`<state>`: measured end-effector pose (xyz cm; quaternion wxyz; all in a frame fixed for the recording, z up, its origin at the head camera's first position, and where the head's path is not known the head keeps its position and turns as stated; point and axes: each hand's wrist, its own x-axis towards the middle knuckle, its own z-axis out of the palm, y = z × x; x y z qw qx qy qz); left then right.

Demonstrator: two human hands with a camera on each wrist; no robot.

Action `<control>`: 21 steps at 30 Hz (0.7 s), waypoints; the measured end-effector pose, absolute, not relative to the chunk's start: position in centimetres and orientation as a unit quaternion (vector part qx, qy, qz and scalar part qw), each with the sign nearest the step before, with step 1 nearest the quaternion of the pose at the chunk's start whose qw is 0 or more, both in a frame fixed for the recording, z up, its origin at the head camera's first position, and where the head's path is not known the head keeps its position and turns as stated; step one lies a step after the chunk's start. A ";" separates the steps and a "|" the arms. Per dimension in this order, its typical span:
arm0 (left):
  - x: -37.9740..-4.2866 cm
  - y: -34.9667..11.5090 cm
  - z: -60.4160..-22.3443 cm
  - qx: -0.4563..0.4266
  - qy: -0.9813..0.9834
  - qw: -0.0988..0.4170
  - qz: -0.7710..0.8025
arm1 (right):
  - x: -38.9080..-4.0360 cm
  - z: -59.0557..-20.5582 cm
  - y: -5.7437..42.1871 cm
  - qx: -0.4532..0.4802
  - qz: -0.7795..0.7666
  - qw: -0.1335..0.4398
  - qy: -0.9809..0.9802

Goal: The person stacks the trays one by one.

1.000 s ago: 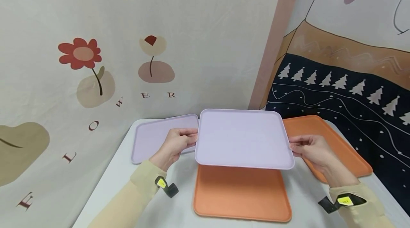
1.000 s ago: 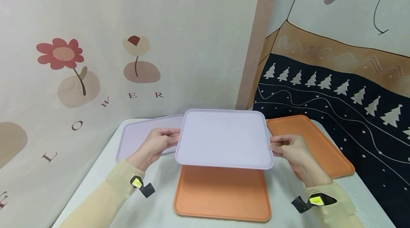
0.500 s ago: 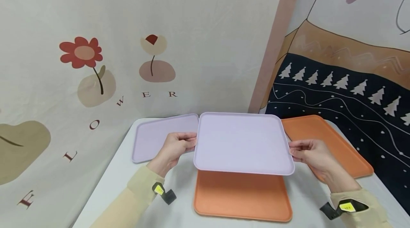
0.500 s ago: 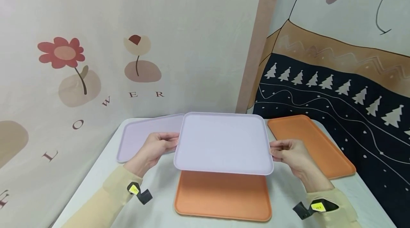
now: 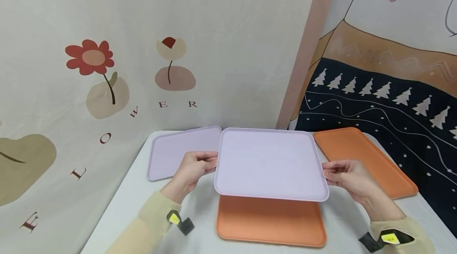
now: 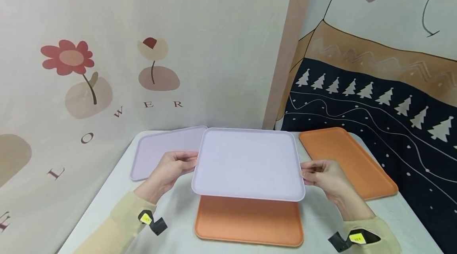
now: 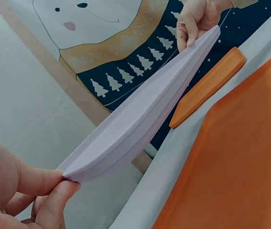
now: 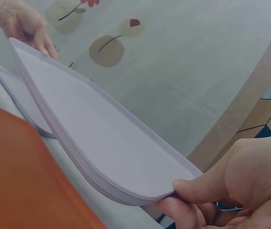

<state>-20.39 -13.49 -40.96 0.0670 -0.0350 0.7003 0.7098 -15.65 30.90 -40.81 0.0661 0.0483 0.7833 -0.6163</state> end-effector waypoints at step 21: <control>-17.7 -13.7 -42.1 -0.046 0.705 0.068 0.705 | -14.0 -42.0 30.9 0.035 -0.647 0.083 0.757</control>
